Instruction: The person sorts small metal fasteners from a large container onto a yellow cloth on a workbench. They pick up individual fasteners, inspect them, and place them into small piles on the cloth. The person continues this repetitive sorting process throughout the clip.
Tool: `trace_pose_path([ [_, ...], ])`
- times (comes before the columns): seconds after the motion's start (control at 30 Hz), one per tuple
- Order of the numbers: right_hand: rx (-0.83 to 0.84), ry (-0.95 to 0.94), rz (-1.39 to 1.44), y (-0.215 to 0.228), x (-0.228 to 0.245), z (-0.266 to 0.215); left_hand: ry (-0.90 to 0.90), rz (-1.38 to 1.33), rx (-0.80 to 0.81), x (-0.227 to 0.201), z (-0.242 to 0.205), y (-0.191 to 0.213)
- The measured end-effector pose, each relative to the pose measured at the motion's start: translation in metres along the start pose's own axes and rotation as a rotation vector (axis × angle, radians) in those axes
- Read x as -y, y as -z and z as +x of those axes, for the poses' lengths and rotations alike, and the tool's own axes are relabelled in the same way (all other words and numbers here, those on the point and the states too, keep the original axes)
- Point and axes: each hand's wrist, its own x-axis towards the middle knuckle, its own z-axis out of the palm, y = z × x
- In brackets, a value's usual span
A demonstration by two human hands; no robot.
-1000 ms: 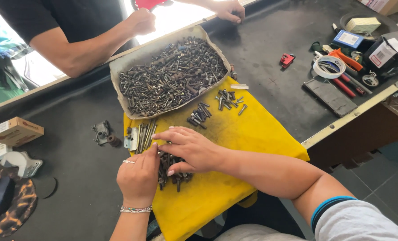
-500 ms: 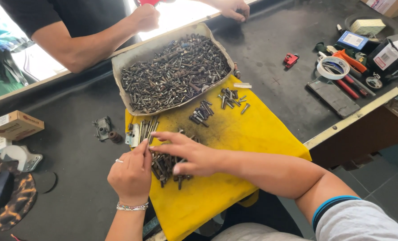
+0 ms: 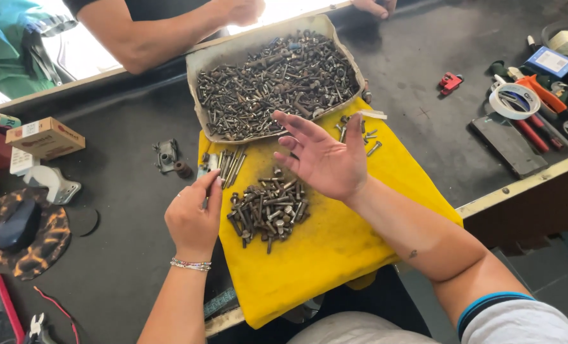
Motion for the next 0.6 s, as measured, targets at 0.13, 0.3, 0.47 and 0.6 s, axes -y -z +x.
trace_pose_path([
  [0.13,-0.007,-0.013,-0.003,-0.005,0.002,-0.001,0.028,-0.046,0.028,0.001,0.001,0.002],
  [0.3,-0.006,-0.020,-0.023,-0.007,0.004,-0.002,0.042,-0.077,0.068,-0.001,0.003,0.004],
  [0.47,-0.017,-0.027,-0.017,-0.002,0.003,-0.002,0.057,-0.104,0.089,-0.006,0.004,0.004],
  [0.6,0.025,0.000,0.014,0.002,0.001,-0.002,0.087,-0.137,0.120,-0.006,0.005,0.006],
])
